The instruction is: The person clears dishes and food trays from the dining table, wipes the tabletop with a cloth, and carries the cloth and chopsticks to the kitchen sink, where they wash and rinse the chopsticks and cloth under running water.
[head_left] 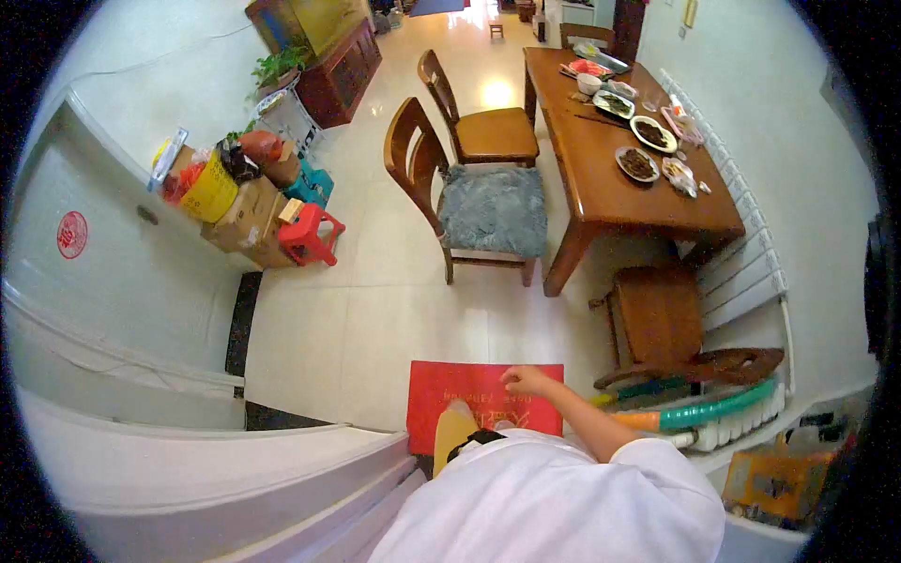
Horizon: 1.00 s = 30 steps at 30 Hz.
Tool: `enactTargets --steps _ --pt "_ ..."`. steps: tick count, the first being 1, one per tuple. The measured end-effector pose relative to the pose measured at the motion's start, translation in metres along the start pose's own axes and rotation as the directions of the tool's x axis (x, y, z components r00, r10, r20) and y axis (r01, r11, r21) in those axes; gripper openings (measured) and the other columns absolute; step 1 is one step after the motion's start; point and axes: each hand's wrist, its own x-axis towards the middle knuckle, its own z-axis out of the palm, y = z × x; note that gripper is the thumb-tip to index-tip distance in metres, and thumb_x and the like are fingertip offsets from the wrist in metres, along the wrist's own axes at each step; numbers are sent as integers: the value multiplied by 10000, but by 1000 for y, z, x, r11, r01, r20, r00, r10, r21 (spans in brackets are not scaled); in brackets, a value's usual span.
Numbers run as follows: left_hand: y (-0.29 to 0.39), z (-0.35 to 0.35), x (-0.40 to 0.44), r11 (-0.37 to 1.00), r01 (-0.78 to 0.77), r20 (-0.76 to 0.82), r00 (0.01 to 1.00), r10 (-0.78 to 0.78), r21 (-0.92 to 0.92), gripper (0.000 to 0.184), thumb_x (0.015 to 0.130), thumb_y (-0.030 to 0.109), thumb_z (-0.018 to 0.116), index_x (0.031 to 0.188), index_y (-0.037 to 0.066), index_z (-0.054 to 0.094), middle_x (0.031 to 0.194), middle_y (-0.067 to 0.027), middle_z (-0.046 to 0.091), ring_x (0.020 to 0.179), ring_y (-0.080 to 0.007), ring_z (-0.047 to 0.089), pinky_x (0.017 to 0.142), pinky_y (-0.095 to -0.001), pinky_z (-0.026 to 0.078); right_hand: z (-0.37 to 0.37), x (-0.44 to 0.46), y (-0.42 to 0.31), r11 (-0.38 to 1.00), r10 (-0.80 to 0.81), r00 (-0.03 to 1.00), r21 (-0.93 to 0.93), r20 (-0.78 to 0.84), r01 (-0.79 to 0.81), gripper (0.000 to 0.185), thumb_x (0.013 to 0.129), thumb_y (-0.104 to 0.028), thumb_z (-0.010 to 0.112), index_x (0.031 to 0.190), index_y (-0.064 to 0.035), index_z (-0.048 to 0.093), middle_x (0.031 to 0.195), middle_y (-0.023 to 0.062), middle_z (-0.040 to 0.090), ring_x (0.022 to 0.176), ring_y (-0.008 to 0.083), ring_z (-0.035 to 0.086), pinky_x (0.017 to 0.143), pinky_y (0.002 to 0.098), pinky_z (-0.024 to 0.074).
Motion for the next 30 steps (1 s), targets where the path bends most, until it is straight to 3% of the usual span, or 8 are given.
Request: enactTargets --steps 4,7,10,14,16,18,22,30 --pt "5 5 52 996 93 9 996 -93 -1 210 777 210 562 797 2 564 776 -118 580 711 -222 538 633 -345 431 -25 49 -5 972 153 985 169 77 -164 310 734 -161 609 1033 -77 602 919 82 636 809 163 595 731 288 474" --pt "11 0 107 987 156 24 987 -157 41 215 782 217 553 774 4 572 755 -116 582 693 -221 539 617 -345 434 -50 123 -15 1000 11 1000 6 0 -11 293 741 -156 602 1016 -56 603 835 89 629 733 150 585 672 284 472" --pt "25 -12 179 912 -55 152 988 -9 407 224 787 224 543 751 6 579 733 -114 585 675 -220 541 601 -344 436 -98 217 -41 999 -11 1000 -46 -29 9 279 751 -147 590 1013 -51 603 808 78 620 711 139 573 653 286 460" --pt "85 -44 269 2 -708 624 624 471 707 244 794 234 531 720 9 589 705 -111 589 650 -218 543 581 -343 439 -166 285 -119 991 44 994 133 -99 -30 258 763 -127 597 1008 -48 603 832 46 616 730 129 572 658 272 463" --pt "133 -53 312 189 -651 497 707 503 735 256 797 238 525 704 10 594 691 -110 591 638 -217 544 570 -342 441 -191 319 -136 972 -50 963 207 -264 107 251 772 -95 592 1015 -35 593 844 41 620 735 125 576 669 259 467" --pt "252 -28 325 981 -159 -22 986 163 114 249 799 226 504 722 8 596 656 -99 568 632 -179 539 560 -310 436 -213 354 -149 948 40 959 315 -282 53 222 787 -69 572 1003 -22 590 844 47 620 729 122 579 666 260 474" --pt "437 20 380 936 -338 -13 941 339 -101 288 775 198 585 1005 29 550 837 -60 598 720 -131 561 573 -238 418 -269 412 -185 820 14 838 486 -546 303 181 821 -77 538 982 -7 583 811 55 611 708 116 570 659 259 473" --pt "647 93 467 847 -506 435 734 521 -160 317 792 185 595 1069 47 527 902 -41 596 796 -110 550 656 -242 427 -356 541 -219 771 113 549 421 -828 477 179 830 -107 536 969 -7 588 816 42 597 716 107 560 671 241 464"
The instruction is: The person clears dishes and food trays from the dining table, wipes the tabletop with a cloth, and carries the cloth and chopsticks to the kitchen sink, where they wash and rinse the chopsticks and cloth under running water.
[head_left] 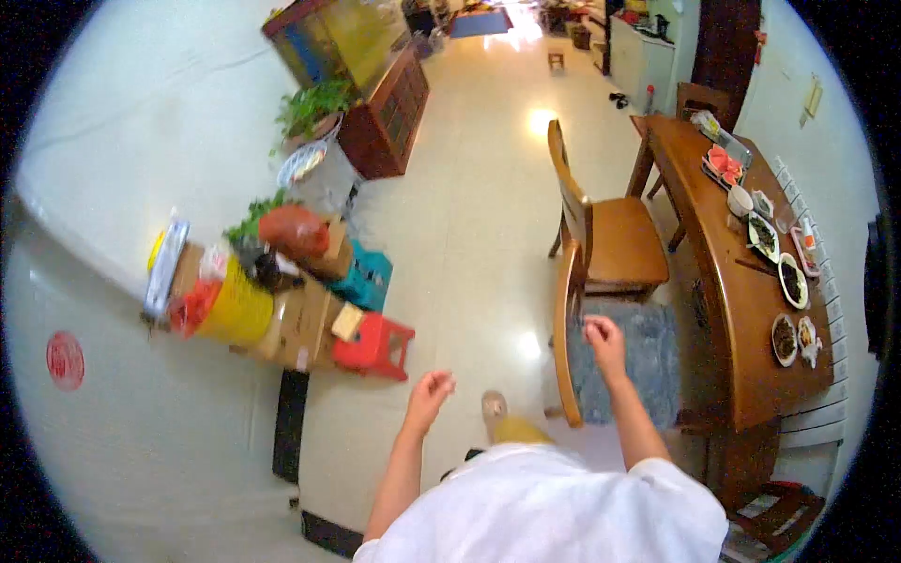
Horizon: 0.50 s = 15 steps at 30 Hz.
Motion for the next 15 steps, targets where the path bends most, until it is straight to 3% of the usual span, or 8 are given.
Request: enactTargets --steps 1,3,5,7,10,12,13,15 --pt "-11 -9 21 999 34 68 997 -35 19 339 783 203 603 1074 46 525 888 -41 599 792 -110 552 656 -240 425 4 12 9 999 5 1000 -35 -7 -5 173 833 -103 533 966 -9 590 816 41 600 719 109 564 673 242 466" --pt "-20 -36 44 945 326 11 945 -327 29 325 779 200 598 1058 45 535 838 -45 600 760 -113 559 636 -236 428 16 18 6 998 60 998 11 -35 -59 168 844 -100 526 969 -2 580 771 20 584 688 88 529 636 232 449" --pt "-28 -64 65 892 452 -86 889 -450 12 288 777 175 589 1030 43 547 800 -42 594 717 -115 559 597 -235 431 18 32 0 994 74 995 -78 -65 -79 166 843 -98 526 965 -1 582 767 21 587 682 87 532 633 229 450" --pt "-50 -101 84 890 455 -145 879 -454 -34 248 781 168 580 993 41 556 771 -36 582 684 -121 555 558 -246 432 20 45 -8 980 93 991 -165 -92 -107 164 843 -96 526 961 1 583 762 22 590 677 87 535 631 226 450" --pt "-121 -172 109 882 437 -57 890 -452 -176 157 793 140 550 919 47 554 745 -34 578 654 -128 552 543 -246 429 23 63 -23 964 37 992 -257 -124 -68 157 842 -94 525 952 -1 588 750 24 587 678 87 535 626 222 445" --pt "-133 -199 134 656 612 45 746 -665 -442 63 805 110 521 851 73 543 719 -34 575 618 -132 546 527 -242 426 29 74 -37 961 25 971 -261 -238 -88 149 839 -92 529 942 -7 594 766 26 588 682 86 538 623 219 441" --pt "-121 -199 150 657 627 57 740 -670 -418 63 805 110 521 851 73 543 719 -34 575 618 -132 546 527 -242 426 34 77 -41 961 31 964 -257 -266 -102 149 839 -92 529 942 -7 594 766 26 588 682 86 538 623 219 441" --pt "-90 -203 181 697 707 -80 693 -716 -122 32 811 91 502 819 99 533 709 -33 577 599 -128 540 524 -241 429 54 88 -57 983 33 933 -157 -358 -95 142 820 -88 554 924 -10 609 780 28 604 704 97 565 644 236 458"
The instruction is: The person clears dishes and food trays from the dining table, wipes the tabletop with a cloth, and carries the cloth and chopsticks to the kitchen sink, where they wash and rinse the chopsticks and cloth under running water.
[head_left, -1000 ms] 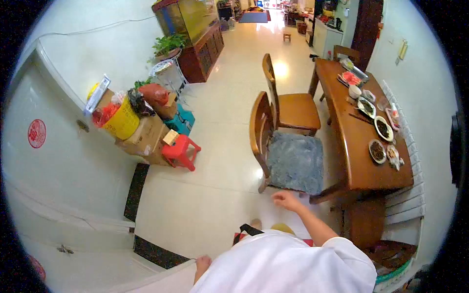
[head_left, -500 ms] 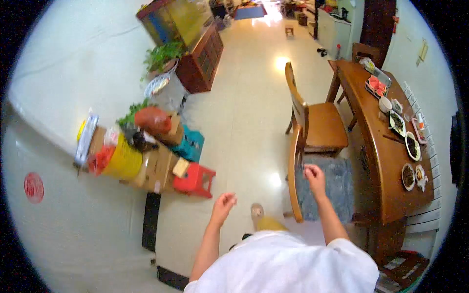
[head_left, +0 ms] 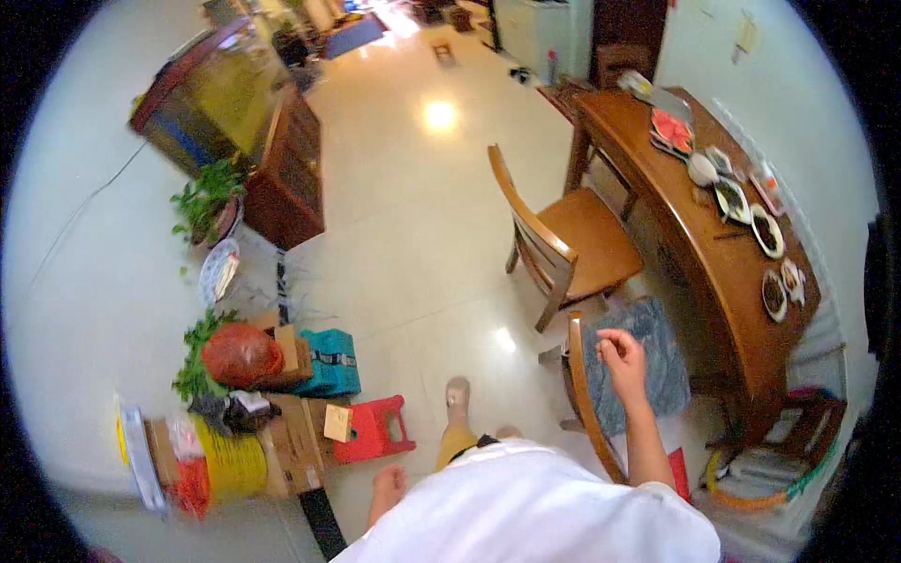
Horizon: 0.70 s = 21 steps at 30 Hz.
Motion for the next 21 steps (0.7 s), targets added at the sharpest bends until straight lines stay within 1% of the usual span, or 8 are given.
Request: enactTargets --steps 3,4,7,9,13,15,18,21 --pt "51 -7 63 966 -187 153 965 214 -177 27 814 101 508 818 111 533 707 -29 575 586 -122 534 525 -254 439 43 11 -43 994 -66 998 -89 -3 65 149 833 -89 536 943 -8 595 812 30 593 684 94 546 636 229 447" --pt "107 37 24 969 -169 -42 986 164 -179 24 815 109 512 820 109 535 708 -24 577 564 -114 527 502 -244 442 58 21 -45 994 -55 998 -96 -45 50 149 833 -89 536 943 -8 595 812 30 593 684 94 546 636 229 447" --pt "158 9 155 989 -81 222 969 107 -122 43 823 125 514 854 113 541 715 -17 581 566 -109 536 465 -225 430 84 63 -57 875 -275 961 -422 -34 236 168 831 -80 536 973 -4 582 800 22 589 695 101 543 648 232 442" --pt "223 42 143 991 -105 230 966 121 -81 60 825 135 513 872 114 542 723 -13 585 573 -105 542 456 -217 427 98 97 -50 990 -55 975 114 -218 81 194 825 -78 541 1007 -22 575 816 16 587 709 105 545 660 231 436" --pt "326 136 139 984 -177 309 937 162 19 139 823 169 518 946 111 548 775 -9 599 627 -99 567 487 -214 444 76 155 -7 1000 1 927 5 -375 1 215 817 -110 560 1019 -39 579 843 18 584 735 98 535 676 236 428" --pt "360 191 136 987 -118 340 937 74 111 205 814 192 536 998 103 550 851 -15 603 713 -101 573 572 -219 459 65 178 25 939 194 944 -227 -269 -258 238 822 -173 564 1026 -51 582 867 18 579 759 102 522 683 247 420" --pt "406 279 98 963 -170 541 840 31 210 242 826 194 531 1051 104 535 922 -28 596 818 -121 562 683 -256 452 58 212 42 815 513 837 -198 -189 -544 285 826 -248 564 1038 -59 579 871 24 580 784 108 507 663 272 420" --pt "432 362 106 963 -144 716 695 -66 228 306 856 260 515 1115 97 506 984 -52 592 873 -140 558 718 -289 449 41 240 106 746 645 762 -172 -55 -644 337 824 -323 564 1056 -79 576 892 39 588 787 139 534 643 300 441"
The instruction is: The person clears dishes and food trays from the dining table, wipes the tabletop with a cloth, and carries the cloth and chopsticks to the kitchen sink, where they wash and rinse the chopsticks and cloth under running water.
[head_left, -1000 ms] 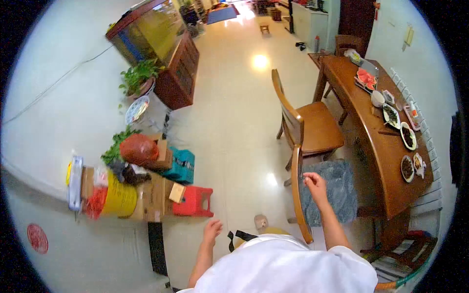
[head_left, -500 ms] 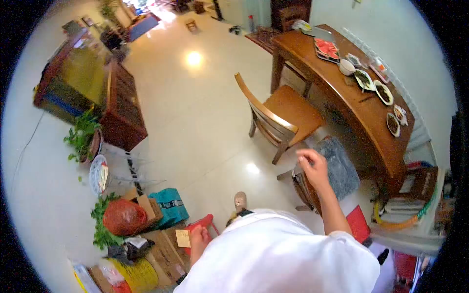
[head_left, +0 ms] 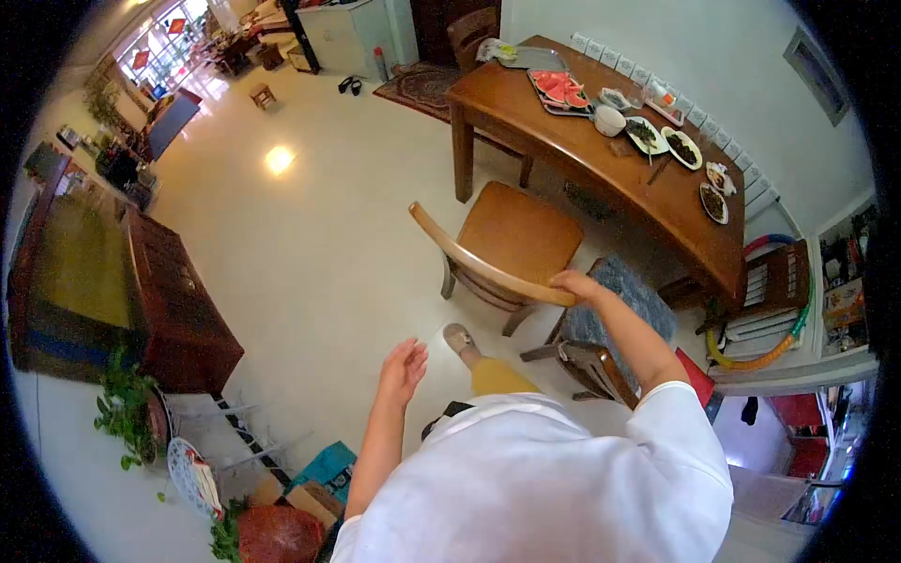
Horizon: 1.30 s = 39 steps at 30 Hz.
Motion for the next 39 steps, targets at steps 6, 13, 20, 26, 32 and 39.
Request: enactTargets --steps 6,13,20,26,32,39 --pt "72 76 93 991 117 108 988 -110 -68 514 875 478 399 1198 79 413 1155 -128 507 1012 -248 515 802 -398 446 0 52 49 801 455 752 149 477 -580 470 827 -416 535 1135 -61 527 944 138 611 767 274 599 740 425 485" --pt "121 125 168 955 279 128 955 -266 -96 680 841 612 288 1216 53 389 1138 -182 506 1009 -335 510 866 -500 404 32 5 -23 827 479 865 255 149 -502 479 802 -418 570 1124 -64 535 1091 112 570 919 296 558 794 429 454" --pt "113 110 256 827 418 298 900 -319 -376 551 804 537 453 1063 53 501 934 -197 574 811 -339 563 711 -488 463 27 31 17 691 548 789 381 278 -614 349 759 -321 637 967 -43 604 960 92 596 853 195 563 767 317 454" --pt "164 152 209 846 386 180 922 -342 -367 354 761 387 506 816 38 520 743 -153 519 675 -296 541 655 -415 481 -4 81 113 821 478 837 201 267 -534 350 830 -353 539 1009 -59 603 932 57 616 749 152 574 602 264 466" --pt "187 127 168 814 350 210 936 -283 -464 361 735 429 529 854 90 571 802 -100 575 709 -243 550 673 -398 458 -7 38 -24 792 555 793 129 251 -596 288 832 -307 530 964 -61 599 843 75 619 687 173 576 580 283 468" --pt "180 36 135 671 211 92 974 -209 -711 479 639 422 654 875 40 489 723 -131 512 673 -267 533 650 -386 492 28 50 -114 822 503 751 30 427 -568 195 821 -235 533 898 -67 595 716 91 613 603 199 575 546 324 476"
